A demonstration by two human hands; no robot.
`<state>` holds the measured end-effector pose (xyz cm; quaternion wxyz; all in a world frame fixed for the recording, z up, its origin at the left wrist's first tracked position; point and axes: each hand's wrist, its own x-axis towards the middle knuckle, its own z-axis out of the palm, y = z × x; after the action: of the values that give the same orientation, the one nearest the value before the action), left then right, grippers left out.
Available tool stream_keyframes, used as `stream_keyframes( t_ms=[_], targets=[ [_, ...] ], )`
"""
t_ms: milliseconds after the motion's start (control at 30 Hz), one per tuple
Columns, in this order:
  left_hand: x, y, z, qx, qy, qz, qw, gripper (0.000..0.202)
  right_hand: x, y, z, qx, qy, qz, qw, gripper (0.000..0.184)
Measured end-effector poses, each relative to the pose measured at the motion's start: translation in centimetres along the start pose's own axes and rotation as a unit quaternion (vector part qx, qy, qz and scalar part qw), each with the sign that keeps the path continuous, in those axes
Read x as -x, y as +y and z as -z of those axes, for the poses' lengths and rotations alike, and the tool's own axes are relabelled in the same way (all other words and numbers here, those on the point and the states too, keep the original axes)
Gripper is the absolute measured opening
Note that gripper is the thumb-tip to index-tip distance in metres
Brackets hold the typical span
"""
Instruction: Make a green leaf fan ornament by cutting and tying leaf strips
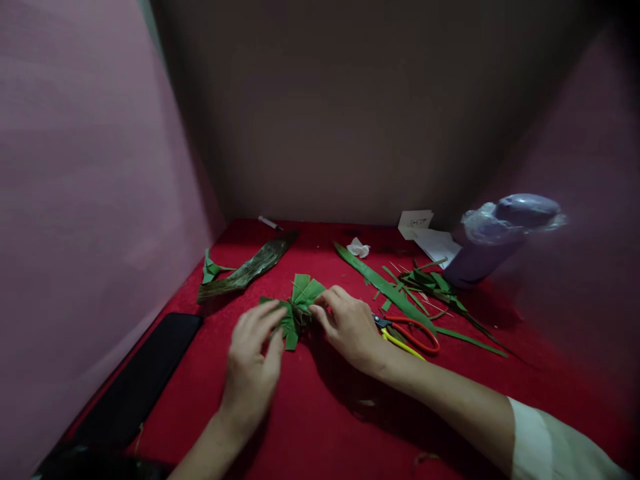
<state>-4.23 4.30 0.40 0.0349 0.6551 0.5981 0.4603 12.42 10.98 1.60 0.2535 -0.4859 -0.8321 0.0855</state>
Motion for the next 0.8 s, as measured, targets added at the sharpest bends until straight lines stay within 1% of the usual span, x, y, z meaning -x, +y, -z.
stream_keyframes(
  t_ms=[33, 67, 133, 167, 200, 267, 400, 600, 700, 800],
  targets=[
    [-0.7, -0.5, 0.5, -0.013, 0.020, 0.041, 0.999, 0.028, -0.1, 0.0, -0.2, -0.001, 0.004, 0.002, 1.000, 0.018],
    [-1.4, -1.0, 0.8, -0.017, 0.023, 0.082, 0.996, 0.032, -0.2, -0.1, -0.4, -0.004, 0.006, 0.007, 1.000, 0.021],
    [-2.8, -2.2, 1.3, 0.028, -0.017, 0.166, 0.986, 0.040, -0.3, -0.2, -0.7, -0.007, 0.004, 0.021, 1.000, 0.026],
    [-3.4, -2.6, 1.3, 0.066, -0.046, 0.213, 0.974, 0.044, -0.4, -0.3, -0.9, -0.003, 0.001, 0.027, 1.000, 0.029],
    [-3.9, -3.1, 1.2, 0.107, -0.061, 0.254, 0.959, 0.047, -0.4, -0.4, -1.1, 0.006, -0.001, 0.032, 0.999, 0.031],
    [-4.8, -3.6, 0.8, 0.127, -0.076, 0.268, 0.952, 0.050, -0.5, -0.6, -1.4, 0.027, -0.008, 0.039, 0.999, 0.031],
    [-6.2, -3.8, -0.1, 0.136, -0.091, 0.273, 0.948, 0.050, -0.2, -0.8, -2.1, 0.031, -0.019, 0.043, 0.998, 0.021],
    [-8.3, -2.8, -0.5, 0.183, -0.174, 0.291, 0.923, 0.033, 0.3, -0.6, -2.7, -0.003, -0.019, 0.029, 0.999, 0.012],
    [-8.5, -2.2, -0.5, 0.212, -0.196, 0.306, 0.907, 0.033, 0.3, -0.5, -2.9, -0.004, -0.005, 0.027, 1.000, 0.010],
    [-8.0, -2.0, -0.6, 0.260, -0.202, 0.323, 0.887, 0.039, 0.4, -0.4, -3.0, -0.001, 0.023, 0.033, 0.999, 0.010]
  ],
)
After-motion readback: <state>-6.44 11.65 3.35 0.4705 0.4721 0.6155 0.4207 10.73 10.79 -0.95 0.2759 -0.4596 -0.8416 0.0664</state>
